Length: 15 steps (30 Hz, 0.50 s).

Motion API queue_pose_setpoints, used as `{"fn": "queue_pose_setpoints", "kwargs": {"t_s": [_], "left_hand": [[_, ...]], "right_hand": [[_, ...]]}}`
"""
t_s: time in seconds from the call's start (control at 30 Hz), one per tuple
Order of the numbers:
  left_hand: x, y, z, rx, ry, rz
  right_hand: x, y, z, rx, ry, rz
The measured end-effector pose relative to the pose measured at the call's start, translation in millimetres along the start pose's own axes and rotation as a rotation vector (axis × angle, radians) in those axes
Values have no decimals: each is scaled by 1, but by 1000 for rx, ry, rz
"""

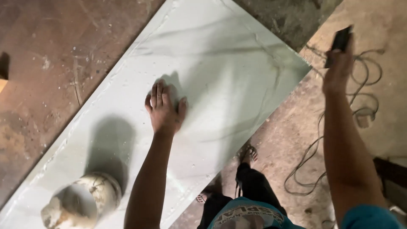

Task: The person smooths a large, flat, white surface using a small black block and a white bucket. They repeatedly rub the surface with the block and occasionally dip it into the bucket, working across different sections of the board.

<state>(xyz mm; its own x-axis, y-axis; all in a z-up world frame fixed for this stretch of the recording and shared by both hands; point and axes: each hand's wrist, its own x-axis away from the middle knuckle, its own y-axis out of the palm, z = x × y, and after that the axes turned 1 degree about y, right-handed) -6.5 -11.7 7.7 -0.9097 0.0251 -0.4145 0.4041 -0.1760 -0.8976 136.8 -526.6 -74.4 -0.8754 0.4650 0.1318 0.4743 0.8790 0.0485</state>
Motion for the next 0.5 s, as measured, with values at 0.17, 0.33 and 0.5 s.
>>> {"fn": "queue_pose_setpoints", "kwargs": {"t_s": [0.17,0.33,0.5], "left_hand": [[52,50,32,96,-167,255],[81,-64,177,1556,-768,53],[134,-114,122,1427,-960,179]], "right_hand": [[42,28,-46,-484,-161,-56],[256,96,-60,-536,517,-651],[363,126,-80,-74,526,-1074]]}}
